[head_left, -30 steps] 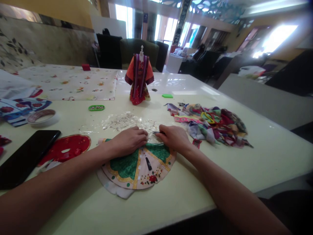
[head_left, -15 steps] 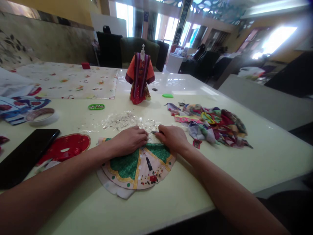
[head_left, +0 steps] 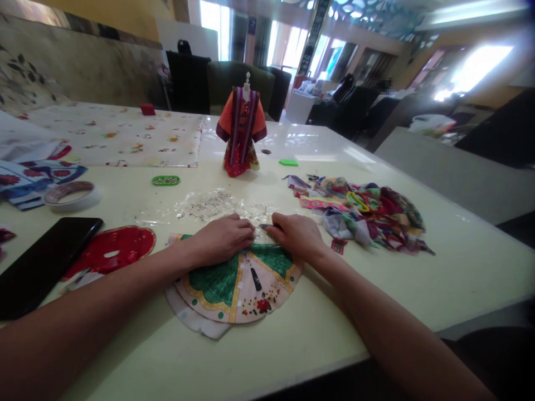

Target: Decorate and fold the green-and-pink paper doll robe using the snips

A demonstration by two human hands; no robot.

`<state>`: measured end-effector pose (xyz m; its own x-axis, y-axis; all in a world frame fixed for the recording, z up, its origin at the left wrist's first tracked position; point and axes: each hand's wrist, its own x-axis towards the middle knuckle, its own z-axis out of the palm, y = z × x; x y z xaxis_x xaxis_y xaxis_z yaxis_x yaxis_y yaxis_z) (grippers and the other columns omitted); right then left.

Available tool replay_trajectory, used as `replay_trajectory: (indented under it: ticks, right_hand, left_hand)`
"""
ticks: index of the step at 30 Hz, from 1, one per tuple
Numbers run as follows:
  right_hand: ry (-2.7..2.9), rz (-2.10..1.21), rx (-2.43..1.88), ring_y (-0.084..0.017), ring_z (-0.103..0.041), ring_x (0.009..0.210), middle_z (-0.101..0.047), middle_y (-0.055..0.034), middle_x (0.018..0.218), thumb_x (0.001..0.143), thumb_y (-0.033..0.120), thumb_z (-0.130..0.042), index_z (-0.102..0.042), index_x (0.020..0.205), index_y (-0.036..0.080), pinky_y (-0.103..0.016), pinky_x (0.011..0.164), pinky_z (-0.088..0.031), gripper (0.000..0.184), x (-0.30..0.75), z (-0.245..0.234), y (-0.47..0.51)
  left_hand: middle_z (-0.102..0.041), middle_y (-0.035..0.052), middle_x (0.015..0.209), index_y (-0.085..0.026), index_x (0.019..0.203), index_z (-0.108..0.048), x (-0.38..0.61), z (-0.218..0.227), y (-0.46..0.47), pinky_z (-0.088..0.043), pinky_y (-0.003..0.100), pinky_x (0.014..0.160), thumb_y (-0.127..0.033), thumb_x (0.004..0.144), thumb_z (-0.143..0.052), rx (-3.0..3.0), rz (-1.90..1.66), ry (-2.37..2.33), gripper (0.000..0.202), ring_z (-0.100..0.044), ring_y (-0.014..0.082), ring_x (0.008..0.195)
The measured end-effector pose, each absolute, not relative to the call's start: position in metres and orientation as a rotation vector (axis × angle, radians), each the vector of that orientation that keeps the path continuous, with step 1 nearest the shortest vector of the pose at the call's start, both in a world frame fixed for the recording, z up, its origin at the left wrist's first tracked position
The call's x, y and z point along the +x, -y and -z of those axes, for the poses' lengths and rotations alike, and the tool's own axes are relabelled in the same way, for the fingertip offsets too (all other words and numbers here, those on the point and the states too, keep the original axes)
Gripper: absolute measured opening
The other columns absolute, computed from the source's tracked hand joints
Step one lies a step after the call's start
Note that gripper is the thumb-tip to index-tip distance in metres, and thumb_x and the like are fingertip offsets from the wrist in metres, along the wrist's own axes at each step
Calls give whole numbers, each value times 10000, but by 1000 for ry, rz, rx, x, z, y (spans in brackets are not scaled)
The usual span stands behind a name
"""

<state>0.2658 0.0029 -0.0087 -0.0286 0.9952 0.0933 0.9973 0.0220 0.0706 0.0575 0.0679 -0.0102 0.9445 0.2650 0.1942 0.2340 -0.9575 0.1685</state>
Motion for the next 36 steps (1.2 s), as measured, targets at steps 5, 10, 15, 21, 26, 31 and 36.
replay_trajectory:
  ticks: [5, 10, 15, 21, 26, 31, 36]
  right_hand:
    - [2240, 196, -2191, -158, -562, 644, -684, -32, 765, 915, 470, -452, -612, 897, 239, -293, 525, -162, 282, 264, 9, -3]
    - [2259, 225, -2199, -164, -567, 647, -696, -36, 790, 929, 453, -433, -615, 924, 239, -300, 532, -167, 281, 261, 7, -2]
    - [2244, 199, -2213, -170, -584, 668, -700, -36, 801, 930, 460, -433, -612, 916, 237, -296, 532, -176, 287, 260, 7, -2]
    - [2267, 237, -2206, -175, -585, 675, -707, -36, 819, 936, 445, -433, -613, 957, 239, -301, 541, -185, 274, 258, 6, -1]
    - [2265, 264, -2195, -177, -590, 672, -699, -37, 793, 940, 450, -427, -613, 940, 235, -303, 536, -172, 285, 259, 8, -2]
    - [2235, 225, -2223, -171, -585, 672, -693, -42, 798, 945, 469, -413, -619, 933, 233, -298, 538, -181, 314, 262, 10, -3]
    - [2183, 185, -2230, -167, -568, 670, -698, -36, 811, 938, 459, -417, -628, 916, 241, -296, 538, -185, 305, 263, 10, -3]
  left_hand:
    - [-661, 66, 1058, -185, 1002, -640, 58, 12, -68, -451, 346, 898, -278, 1003, -369, 2956, -351, -369, 286, -584, 190, 969]
    - [-666, 74, 1059, -177, 991, -648, 57, 11, -68, -445, 352, 918, -278, 1002, -377, 2950, -356, -372, 289, -587, 193, 983]
    - [-672, 61, 1035, -192, 987, -656, 57, 11, -69, -442, 340, 912, -269, 995, -390, 2912, -389, -347, 277, -588, 182, 969]
    - [-675, 61, 1035, -192, 991, -654, 57, 12, -69, -444, 345, 897, -283, 999, -376, 2946, -370, -364, 292, -578, 188, 959]
    - [-675, 63, 1036, -191, 989, -657, 57, 12, -68, -448, 341, 884, -275, 1000, -377, 2949, -375, -357, 293, -578, 187, 948]
    - [-677, 66, 1028, -194, 977, -664, 57, 13, -69, -447, 347, 878, -279, 995, -389, 2926, -403, -330, 288, -579, 191, 938]
    - [-679, 61, 1024, -200, 986, -668, 57, 15, -69, -447, 341, 880, -282, 993, -395, 2927, -431, -336, 286, -583, 187, 945]
